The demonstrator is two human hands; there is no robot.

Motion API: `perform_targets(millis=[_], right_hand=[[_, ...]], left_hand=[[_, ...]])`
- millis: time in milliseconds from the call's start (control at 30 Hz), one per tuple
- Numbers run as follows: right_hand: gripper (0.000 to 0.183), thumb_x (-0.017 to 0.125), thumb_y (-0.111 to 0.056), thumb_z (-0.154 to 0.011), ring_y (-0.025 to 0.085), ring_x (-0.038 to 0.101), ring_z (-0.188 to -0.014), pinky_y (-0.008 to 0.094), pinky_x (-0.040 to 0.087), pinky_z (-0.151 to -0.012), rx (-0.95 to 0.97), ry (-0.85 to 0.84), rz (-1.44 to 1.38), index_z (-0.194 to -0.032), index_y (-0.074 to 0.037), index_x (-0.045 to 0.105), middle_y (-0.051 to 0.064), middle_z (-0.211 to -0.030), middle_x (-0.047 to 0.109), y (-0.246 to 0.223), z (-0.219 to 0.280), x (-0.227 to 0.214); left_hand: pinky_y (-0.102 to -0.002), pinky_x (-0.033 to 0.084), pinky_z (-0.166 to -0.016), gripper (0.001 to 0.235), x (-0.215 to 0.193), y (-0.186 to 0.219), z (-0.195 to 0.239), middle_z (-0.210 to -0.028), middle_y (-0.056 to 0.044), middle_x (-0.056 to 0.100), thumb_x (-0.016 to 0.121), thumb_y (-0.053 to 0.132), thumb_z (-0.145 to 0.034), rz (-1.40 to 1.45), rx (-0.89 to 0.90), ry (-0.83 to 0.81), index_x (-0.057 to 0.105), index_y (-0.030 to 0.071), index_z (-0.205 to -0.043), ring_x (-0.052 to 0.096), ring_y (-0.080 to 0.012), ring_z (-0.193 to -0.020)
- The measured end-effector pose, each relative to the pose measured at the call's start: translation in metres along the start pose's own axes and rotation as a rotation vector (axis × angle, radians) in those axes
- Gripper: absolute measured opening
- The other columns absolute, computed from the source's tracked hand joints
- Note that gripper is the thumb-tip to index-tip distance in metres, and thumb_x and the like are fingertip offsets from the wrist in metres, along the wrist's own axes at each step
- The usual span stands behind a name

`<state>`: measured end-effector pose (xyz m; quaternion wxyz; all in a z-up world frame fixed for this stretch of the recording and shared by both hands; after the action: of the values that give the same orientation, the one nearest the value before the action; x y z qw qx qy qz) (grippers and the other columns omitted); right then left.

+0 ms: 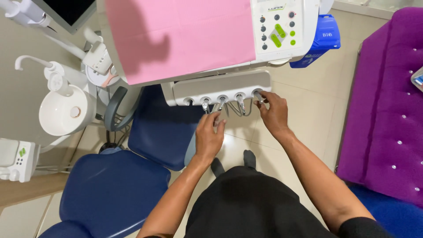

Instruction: The recorder is preparing a dental treatment station by organizing handpieces, setting up a supply tray, and checking connections.

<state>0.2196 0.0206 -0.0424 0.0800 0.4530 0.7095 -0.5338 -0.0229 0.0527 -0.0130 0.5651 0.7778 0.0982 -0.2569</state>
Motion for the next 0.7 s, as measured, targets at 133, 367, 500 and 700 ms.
perform_targets(millis=[133,367,500,700], right_hand=[[0.021,0.08,-0.009,-0.089,0.029,0.065,-0.08,0.042,0.045,-0.075,-0.05,0.002,0.062,-0.109,-0.007,0.074,0.011,-0.092,0.072,0.003,-0.005,0.004],[0.022,0.075,-0.005,-0.089,0.026,0.062,-0.088,0.041,0.04,-0.084,-0.206,-0.009,0.184,-0.11,-0.011,0.076,0.005,-0.094,0.07,-0.01,-0.003,0.002],[0.021,0.078,-0.009,-0.09,0.026,0.061,-0.089,0.041,0.041,-0.085,-0.199,0.008,0.25,-0.111,-0.013,0.076,0.006,-0.098,0.068,-0.009,-0.004,0.003],[0.029,0.08,-0.015,-0.089,0.028,0.062,-0.086,0.044,0.042,-0.08,-0.09,0.018,0.177,-0.114,-0.005,0.068,0.01,-0.1,0.066,0.009,0.007,0.009]], left_hand=[[-0.042,0.053,-0.071,0.029,-0.005,0.002,-0.023,-0.098,-0.02,0.066,0.073,0.01,-0.088,-0.075,0.097,0.087,0.067,-0.004,-0.113,0.066,-0.0322,-0.078],[-0.045,0.055,-0.074,0.02,0.015,-0.008,-0.034,-0.092,-0.018,0.068,0.075,0.017,-0.09,-0.248,0.175,0.031,0.071,0.0,-0.101,0.068,-0.0377,-0.084],[-0.045,0.055,-0.073,0.021,0.017,0.005,-0.033,-0.091,-0.018,0.068,0.074,0.018,-0.09,-0.309,0.268,0.049,0.071,-0.001,-0.099,0.068,-0.0374,-0.083],[-0.046,0.056,-0.067,0.022,0.022,-0.004,-0.037,-0.086,-0.02,0.068,0.072,0.021,-0.094,-0.336,0.133,0.085,0.07,-0.001,-0.092,0.068,-0.0388,-0.075]])
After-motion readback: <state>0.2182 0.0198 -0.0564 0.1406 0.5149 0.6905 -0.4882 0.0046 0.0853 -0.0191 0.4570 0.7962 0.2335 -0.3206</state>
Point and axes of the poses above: each hand's wrist, its own z-axis away from the middle knuckle, its own x-axis out of the palm, y = z × x, the point moved 10 cm from there along -z, towards the middle knuckle
